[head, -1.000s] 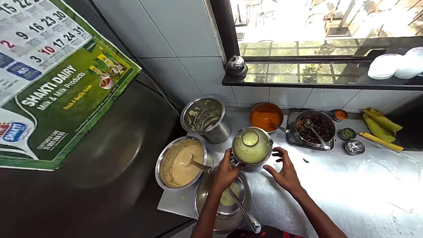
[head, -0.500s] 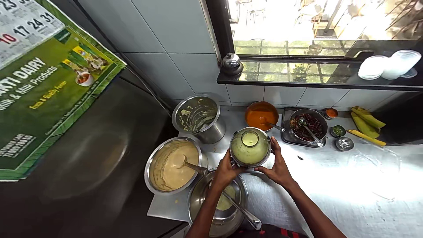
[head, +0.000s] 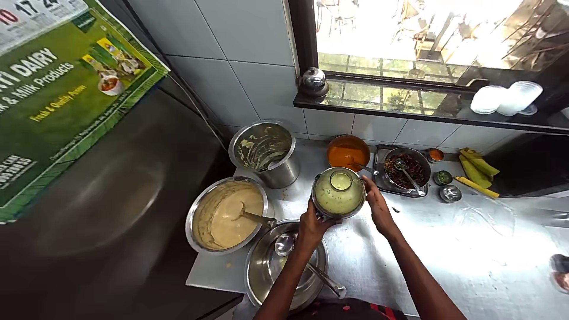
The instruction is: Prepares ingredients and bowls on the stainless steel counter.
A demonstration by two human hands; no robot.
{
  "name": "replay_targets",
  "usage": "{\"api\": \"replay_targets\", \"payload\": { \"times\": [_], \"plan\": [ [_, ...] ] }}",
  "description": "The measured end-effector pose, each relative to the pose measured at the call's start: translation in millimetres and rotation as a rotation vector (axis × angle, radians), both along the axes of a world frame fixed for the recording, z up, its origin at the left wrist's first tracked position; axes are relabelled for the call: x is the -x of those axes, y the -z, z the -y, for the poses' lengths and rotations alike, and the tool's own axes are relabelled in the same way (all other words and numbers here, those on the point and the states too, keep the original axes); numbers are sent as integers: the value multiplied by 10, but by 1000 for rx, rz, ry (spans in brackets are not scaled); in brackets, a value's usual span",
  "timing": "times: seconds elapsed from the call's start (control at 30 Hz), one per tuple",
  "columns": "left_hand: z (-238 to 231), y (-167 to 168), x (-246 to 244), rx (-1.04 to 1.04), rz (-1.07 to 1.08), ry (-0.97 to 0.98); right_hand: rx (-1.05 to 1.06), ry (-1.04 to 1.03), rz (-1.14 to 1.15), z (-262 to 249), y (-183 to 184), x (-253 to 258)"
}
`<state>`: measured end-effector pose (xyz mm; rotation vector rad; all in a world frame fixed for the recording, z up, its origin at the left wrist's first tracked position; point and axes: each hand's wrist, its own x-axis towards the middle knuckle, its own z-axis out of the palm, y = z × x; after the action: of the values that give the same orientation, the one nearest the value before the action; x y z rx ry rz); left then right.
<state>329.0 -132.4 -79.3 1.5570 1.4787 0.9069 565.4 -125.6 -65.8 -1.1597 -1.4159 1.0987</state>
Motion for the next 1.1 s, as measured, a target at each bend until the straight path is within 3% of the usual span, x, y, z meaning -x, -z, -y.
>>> {"api": "replay_targets", "payload": {
  "times": [0.1, 0.27, 0.43, 0.53, 0.73, 0.93, 1.1],
  "plan": [
    [-22, -11, 10, 19, 16, 23, 125, 61, -99, -215, -246, -7],
    [-45, -33, 83, 69, 19, 80, 148, 20, -278, -703, -14, 11],
    [-114, -93, 176, 124, 62, 178, -189, 347, -89, -741, -162, 115],
    [-213, -152, 375, 195, 141, 307, -109, 322, -81, -689, -198, 88],
    [-380, -237, 411, 235, 492, 272, 119, 166, -112, -87, -182, 99],
    [-416, -230, 126, 322, 691, -21, 143, 235, -242, 19, -109, 208],
    [-448, -281, 130, 269, 743, 41, 107, 210, -256, 22, -121, 199]
  ]
}}
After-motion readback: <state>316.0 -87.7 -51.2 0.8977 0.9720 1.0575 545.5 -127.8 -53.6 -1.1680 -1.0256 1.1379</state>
